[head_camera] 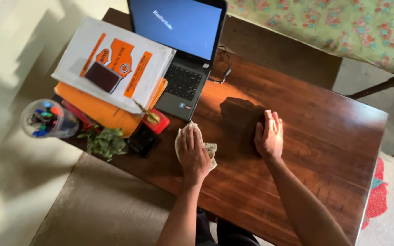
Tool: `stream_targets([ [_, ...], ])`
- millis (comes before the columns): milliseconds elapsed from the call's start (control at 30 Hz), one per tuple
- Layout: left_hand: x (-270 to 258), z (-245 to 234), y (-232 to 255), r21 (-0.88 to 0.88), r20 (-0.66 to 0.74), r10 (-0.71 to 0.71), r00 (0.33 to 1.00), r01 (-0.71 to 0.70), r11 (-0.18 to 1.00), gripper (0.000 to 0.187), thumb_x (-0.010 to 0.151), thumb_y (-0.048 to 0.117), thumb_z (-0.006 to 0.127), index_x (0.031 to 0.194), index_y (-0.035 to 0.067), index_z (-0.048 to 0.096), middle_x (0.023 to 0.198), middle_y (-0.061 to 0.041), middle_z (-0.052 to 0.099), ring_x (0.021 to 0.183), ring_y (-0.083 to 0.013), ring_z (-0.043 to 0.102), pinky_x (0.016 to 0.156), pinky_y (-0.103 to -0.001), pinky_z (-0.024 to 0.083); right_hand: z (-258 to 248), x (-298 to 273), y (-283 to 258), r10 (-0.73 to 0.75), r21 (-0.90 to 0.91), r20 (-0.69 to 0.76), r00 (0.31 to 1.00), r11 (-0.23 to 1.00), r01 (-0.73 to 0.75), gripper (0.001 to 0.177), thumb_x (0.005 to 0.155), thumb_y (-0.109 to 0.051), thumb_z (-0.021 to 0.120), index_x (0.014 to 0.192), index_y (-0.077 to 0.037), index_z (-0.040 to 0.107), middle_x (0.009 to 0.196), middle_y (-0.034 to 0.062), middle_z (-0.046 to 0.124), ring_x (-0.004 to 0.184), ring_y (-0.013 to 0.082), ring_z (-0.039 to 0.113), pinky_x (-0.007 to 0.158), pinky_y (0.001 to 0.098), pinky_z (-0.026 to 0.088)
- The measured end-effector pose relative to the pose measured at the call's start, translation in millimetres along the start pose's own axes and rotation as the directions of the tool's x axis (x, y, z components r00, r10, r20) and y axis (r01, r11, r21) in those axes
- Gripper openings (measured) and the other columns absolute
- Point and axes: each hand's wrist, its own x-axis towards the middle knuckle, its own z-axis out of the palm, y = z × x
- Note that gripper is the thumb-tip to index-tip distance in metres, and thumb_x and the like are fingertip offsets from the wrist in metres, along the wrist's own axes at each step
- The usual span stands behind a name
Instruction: The person clears a notebook and a trophy from a wooden table, then wipes the table surface with a cloth to remove white powder residue. The person repeatedly wipes different areas of the table until the surface is clean.
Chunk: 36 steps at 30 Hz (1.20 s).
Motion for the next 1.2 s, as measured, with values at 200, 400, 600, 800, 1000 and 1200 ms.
stream_targets([
  [200, -45, -32, -34, 0.068, -0.039, -0.077, 0.996, 0.08, 0.994, 0.062, 0.089, 0.012, 0.053, 0.147, -0.008, 0.045, 0.154, -0.026, 0.044, 0.146, -0.0489, 0.036, 0.122, -0.058, 0.027, 0, -3, 6, -0.023, 0.031, 0.021, 1.0, 0.999, 0.023, 0.055, 0.104, -0.028, 0.053, 0.151, 0.0, 0.045, 0.156, 0.0194, 0.049, 0.15, 0.037, 0.036, 0.126, 0.0483, 0.024],
  [400, -97, -51, -46, 0.086, -0.083, -0.187, 0.979, 0.194, 0.977, 0.065, 0.087, 0.01, 0.056, 0.149, -0.002, 0.046, 0.156, -0.023, 0.044, 0.146, -0.0462, 0.037, 0.121, -0.058, 0.028, 4, -30, 19, -0.068, -0.041, 0.037, 0.997, 0.997, 0.07, 0.051, 0.105, -0.023, 0.05, 0.152, -0.002, 0.047, 0.161, 0.0167, 0.044, 0.154, 0.0324, 0.031, 0.126, 0.0481, 0.021],
  [600, -134, -49, -14, 0.086, -0.14, -0.098, 0.985, 0.111, 0.99, 0.056, 0.097, 0.017, 0.054, 0.151, 0.002, 0.045, 0.159, -0.02, 0.042, 0.148, -0.0445, 0.038, 0.122, -0.057, 0.031, -4, -70, 24, -0.134, -0.013, -0.005, 0.991, 0.991, 0.134, 0.045, 0.103, -0.02, 0.054, 0.144, -0.002, 0.053, 0.159, 0.0177, 0.045, 0.153, 0.0324, 0.034, 0.126, 0.0486, 0.024],
  [800, -140, -29, 45, 0.022, 0.03, -0.01, 0.999, 0.009, 1.0, 0.06, 0.097, 0.023, 0.05, 0.15, -0.005, 0.043, 0.159, -0.025, 0.039, 0.148, -0.0457, 0.033, 0.122, -0.058, 0.024, -29, -112, 17, -0.117, 0.108, 0.013, 0.993, 0.987, 0.115, 0.04, 0.097, -0.013, 0.06, 0.136, -0.003, 0.061, 0.153, 0.0168, 0.052, 0.148, 0.0338, 0.041, 0.122, 0.0486, 0.03],
  [1000, -136, 1, 95, -0.129, 0.1, 0.108, 0.989, -0.095, 0.987, 0.061, 0.095, 0.025, 0.05, 0.148, -0.005, 0.043, 0.157, -0.027, 0.038, 0.151, -0.0464, 0.027, 0.122, -0.06, 0.021, -50, -113, 17, 0.021, 0.312, 0.058, 0.998, 0.949, -0.038, 0.032, 0.092, -0.008, 0.062, 0.123, -0.003, 0.069, 0.142, 0.0145, 0.063, 0.141, 0.0334, 0.052, 0.115, 0.0455, 0.044],
  [1200, -120, 13, 116, -0.712, 0.136, -0.172, 0.976, 0.217, 0.668, 0.048, 0.098, 0.025, 0.055, 0.141, 0.005, 0.054, 0.157, -0.024, 0.043, 0.133, -0.0388, 0.053, 0.097, -0.047, 0.048, -69, -127, 4, 0.076, 0.29, 0.109, 0.991, 0.951, -0.105, 0.037, 0.097, -0.016, 0.062, 0.134, -0.01, 0.062, 0.143, 0.0142, 0.063, 0.137, 0.0323, 0.057, 0.115, 0.0439, 0.047],
])
